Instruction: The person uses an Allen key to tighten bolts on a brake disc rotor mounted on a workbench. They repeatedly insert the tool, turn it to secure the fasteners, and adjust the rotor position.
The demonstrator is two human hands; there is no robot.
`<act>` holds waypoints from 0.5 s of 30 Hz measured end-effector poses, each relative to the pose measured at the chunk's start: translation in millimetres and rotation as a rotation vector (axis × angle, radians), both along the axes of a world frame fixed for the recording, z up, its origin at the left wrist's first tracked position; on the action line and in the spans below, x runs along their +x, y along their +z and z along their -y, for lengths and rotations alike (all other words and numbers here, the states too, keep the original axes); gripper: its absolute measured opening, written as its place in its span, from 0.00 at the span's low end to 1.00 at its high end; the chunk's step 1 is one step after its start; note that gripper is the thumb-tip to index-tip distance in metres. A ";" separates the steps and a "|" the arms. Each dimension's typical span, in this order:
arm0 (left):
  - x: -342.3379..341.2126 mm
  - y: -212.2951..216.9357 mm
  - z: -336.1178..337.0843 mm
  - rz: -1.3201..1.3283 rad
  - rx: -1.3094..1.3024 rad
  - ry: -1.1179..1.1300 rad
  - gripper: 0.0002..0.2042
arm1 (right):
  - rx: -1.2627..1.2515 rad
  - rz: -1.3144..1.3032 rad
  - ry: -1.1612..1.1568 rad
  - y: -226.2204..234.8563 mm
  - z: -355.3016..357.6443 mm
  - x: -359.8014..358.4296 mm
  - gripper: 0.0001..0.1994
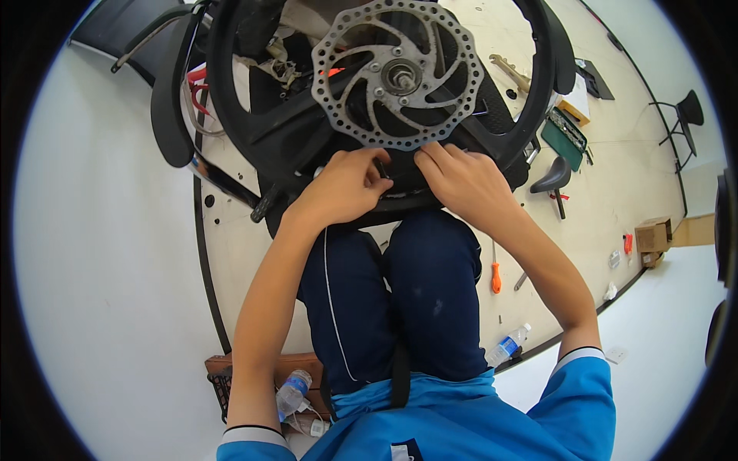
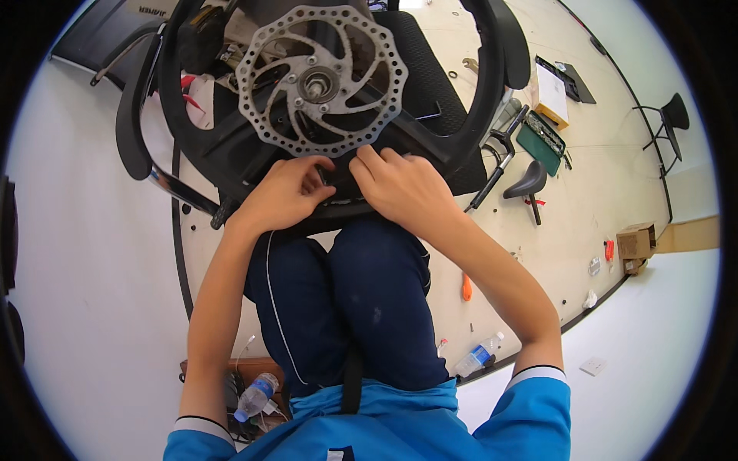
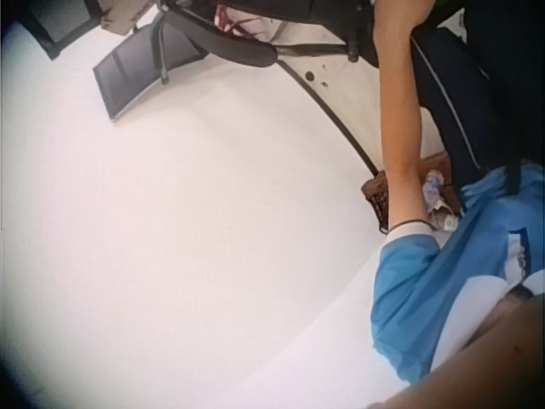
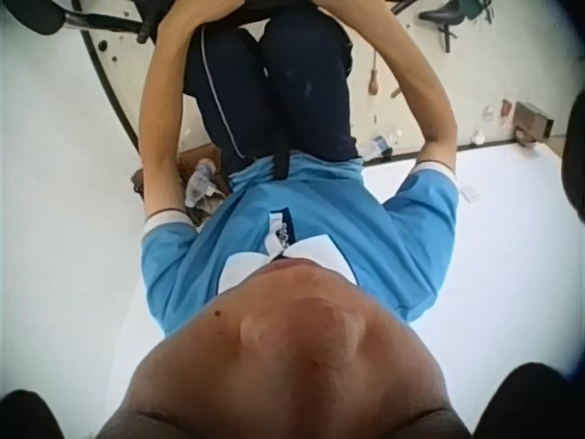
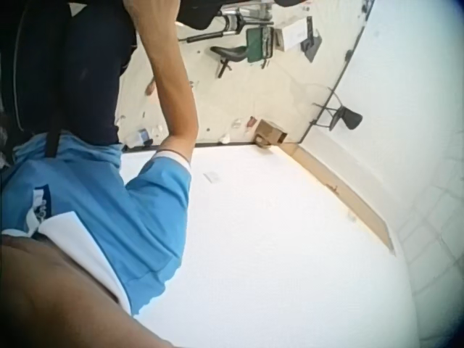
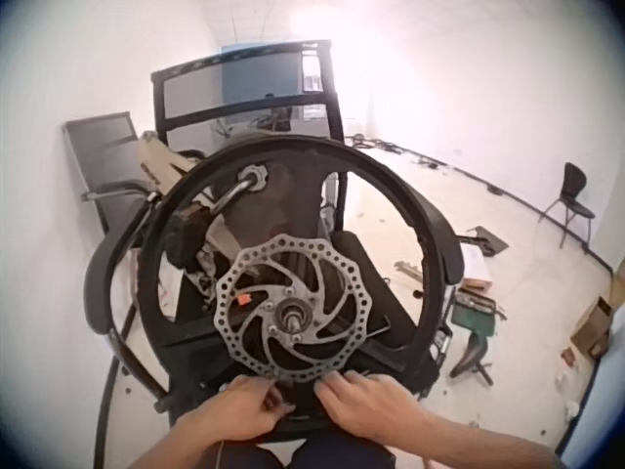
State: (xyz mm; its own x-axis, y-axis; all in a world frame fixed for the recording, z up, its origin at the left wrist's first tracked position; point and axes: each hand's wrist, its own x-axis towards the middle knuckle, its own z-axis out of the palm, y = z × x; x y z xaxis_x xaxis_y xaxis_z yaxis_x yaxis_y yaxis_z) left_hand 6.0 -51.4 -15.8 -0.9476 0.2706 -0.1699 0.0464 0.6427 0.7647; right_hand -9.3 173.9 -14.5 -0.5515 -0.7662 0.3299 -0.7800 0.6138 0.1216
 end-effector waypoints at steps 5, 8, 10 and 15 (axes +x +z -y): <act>4.8 -16.4 -14.1 -0.120 -0.037 -0.110 0.12 | -0.257 0.049 0.030 5.4 -33.8 21.7 0.13; 1.7 -18.6 -39.6 -0.304 -0.412 -0.310 0.15 | -0.443 0.215 -0.037 0.5 -46.3 38.9 0.14; -2.2 -11.1 -49.8 -0.313 -0.557 -0.396 0.16 | -0.536 0.298 -0.087 -4.6 -52.9 48.0 0.11; -13.5 -18.1 -53.5 -0.166 -0.282 -0.281 0.14 | -0.768 0.456 -0.164 -13.6 -57.6 56.7 0.09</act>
State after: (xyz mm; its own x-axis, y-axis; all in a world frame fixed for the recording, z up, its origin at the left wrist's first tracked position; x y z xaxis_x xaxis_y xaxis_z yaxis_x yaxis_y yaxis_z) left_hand -7.5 2.2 -33.9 -0.8644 0.4867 -0.1259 0.3570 0.7706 0.5280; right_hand 47.4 231.5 -28.1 -0.8365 -0.3259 0.4405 -0.5479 0.5060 -0.6662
